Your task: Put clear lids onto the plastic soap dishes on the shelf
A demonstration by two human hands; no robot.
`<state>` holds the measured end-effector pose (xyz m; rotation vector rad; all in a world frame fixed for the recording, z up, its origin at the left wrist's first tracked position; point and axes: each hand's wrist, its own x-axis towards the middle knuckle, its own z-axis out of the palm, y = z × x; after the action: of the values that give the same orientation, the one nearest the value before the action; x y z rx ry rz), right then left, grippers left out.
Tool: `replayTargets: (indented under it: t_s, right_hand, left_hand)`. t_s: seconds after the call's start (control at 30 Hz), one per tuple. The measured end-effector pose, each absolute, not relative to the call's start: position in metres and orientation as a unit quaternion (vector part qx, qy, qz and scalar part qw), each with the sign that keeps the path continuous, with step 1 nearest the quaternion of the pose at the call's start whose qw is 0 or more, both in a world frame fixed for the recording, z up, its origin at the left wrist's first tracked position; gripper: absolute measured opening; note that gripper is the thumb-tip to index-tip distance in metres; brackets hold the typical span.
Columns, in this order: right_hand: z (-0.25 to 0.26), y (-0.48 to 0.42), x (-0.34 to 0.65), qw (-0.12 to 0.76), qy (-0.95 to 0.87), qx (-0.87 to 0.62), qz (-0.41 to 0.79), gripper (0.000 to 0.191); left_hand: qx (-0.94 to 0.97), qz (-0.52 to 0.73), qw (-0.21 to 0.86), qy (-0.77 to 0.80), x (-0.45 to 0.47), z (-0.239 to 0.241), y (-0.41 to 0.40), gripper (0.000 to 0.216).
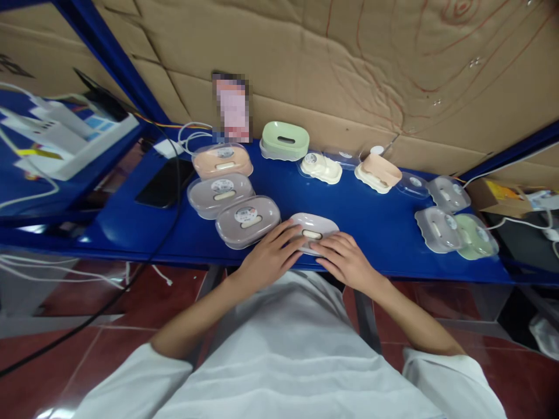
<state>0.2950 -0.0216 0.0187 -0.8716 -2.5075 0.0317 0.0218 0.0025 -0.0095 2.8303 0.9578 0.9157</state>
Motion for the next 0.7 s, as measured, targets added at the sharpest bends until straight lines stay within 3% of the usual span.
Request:
replayTargets:
  t_s: [0.1, 0.2, 0.33, 0.4, 0.6, 0.7]
  right_hand:
    - [0.032, 0.012, 0.317, 0.262, -0.909, -0.315, 0.071, 0.037]
    - [0.046, 0.083, 0.344, 0.295, -0.866, -0.404, 0.008, 0.044]
    - [0.044, 0.181, 0.366, 0.206, -0.832, -0.514, -0.023, 0.07]
    - [0.037, 0.202, 0.368, 0.17, -0.829, -0.532, -0.016, 0.074]
    - [0.019, 0.143, 0.365, 0.204, -0.825, -0.526, -0.033, 0.048]
    - [0.014, 0.095, 0.37, 0.23, -0.817, -0.529, 0.004, 0.045]
  left_hand:
    - [0.906, 0.288, -0.015, 0.309, 0.022, -0.009, 0.002, 0.039]
    - [0.906, 0.283, -0.031, 0.314, 0.023, -0.008, 0.001, 0.041]
    - [0.905, 0.281, -0.036, 0.316, 0.023, -0.007, 0.0, 0.035]
    - [0.906, 0.276, -0.033, 0.32, 0.024, -0.007, 0.0, 0.032]
    - [0.908, 0.283, -0.024, 0.309, 0.023, -0.006, -0.001, 0.032]
    - [0.901, 0.294, -0.006, 0.319, 0.023, -0.007, -0.001, 0.031]
